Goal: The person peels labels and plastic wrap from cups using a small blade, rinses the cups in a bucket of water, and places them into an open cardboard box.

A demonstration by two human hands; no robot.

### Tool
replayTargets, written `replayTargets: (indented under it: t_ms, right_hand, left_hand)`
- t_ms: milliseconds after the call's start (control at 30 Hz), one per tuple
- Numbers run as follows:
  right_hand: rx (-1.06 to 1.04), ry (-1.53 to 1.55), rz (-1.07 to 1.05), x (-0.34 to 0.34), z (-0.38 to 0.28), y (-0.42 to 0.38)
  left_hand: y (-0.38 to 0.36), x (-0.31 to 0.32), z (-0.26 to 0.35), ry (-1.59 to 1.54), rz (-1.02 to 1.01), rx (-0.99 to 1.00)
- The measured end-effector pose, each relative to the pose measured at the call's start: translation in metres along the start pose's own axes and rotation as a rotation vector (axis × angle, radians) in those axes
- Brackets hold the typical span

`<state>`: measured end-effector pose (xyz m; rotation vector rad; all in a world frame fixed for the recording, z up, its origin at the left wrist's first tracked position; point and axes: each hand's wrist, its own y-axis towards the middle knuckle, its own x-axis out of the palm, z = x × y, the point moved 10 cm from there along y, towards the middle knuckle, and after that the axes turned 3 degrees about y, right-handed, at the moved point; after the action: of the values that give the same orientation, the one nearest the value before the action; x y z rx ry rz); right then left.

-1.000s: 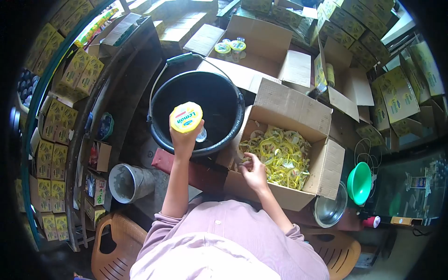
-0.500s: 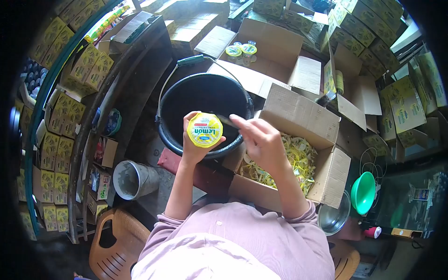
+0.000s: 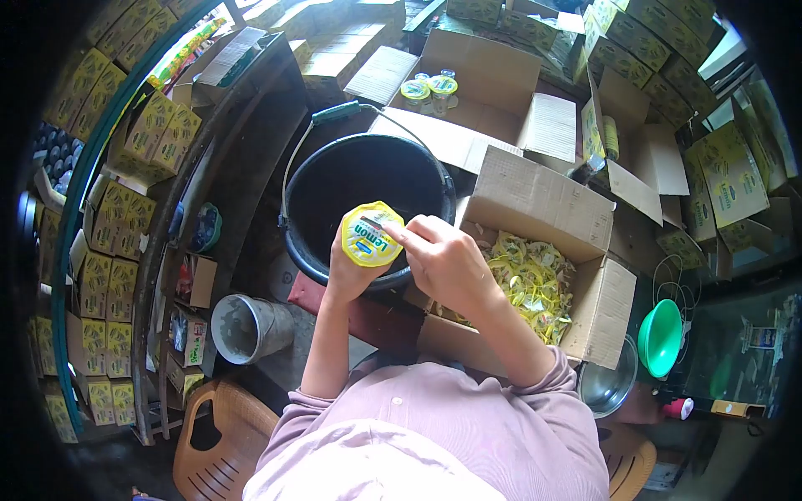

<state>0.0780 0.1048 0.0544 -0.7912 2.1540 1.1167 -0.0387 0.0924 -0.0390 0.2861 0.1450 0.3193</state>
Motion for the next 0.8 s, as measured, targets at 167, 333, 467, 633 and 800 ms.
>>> replayTargets:
  t_ms: [167,333,467,633,800]
  right_hand:
    - [0.003,0.003,-0.023,0.005,-0.007,0.002]
    - [0.03,-0.013,-0.057,0.013,-0.007,0.002]
    - [0.049,-0.011,-0.072,0.017,-0.006,0.001]
    - [0.044,-0.043,-0.099,0.02,-0.006,0.003]
    - [0.05,-0.036,-0.093,0.018,-0.011,0.006]
  left_hand:
    - [0.0,0.001,0.004,0.052,-0.002,0.027]
    - [0.0,0.001,0.006,0.023,0.004,0.013]
    - [0.0,0.001,0.005,0.036,0.004,0.025]
    - [0.0,0.002,0.005,0.048,0.001,0.021]
    - [0.0,0.005,0.0,0.027,-0.025,0.003]
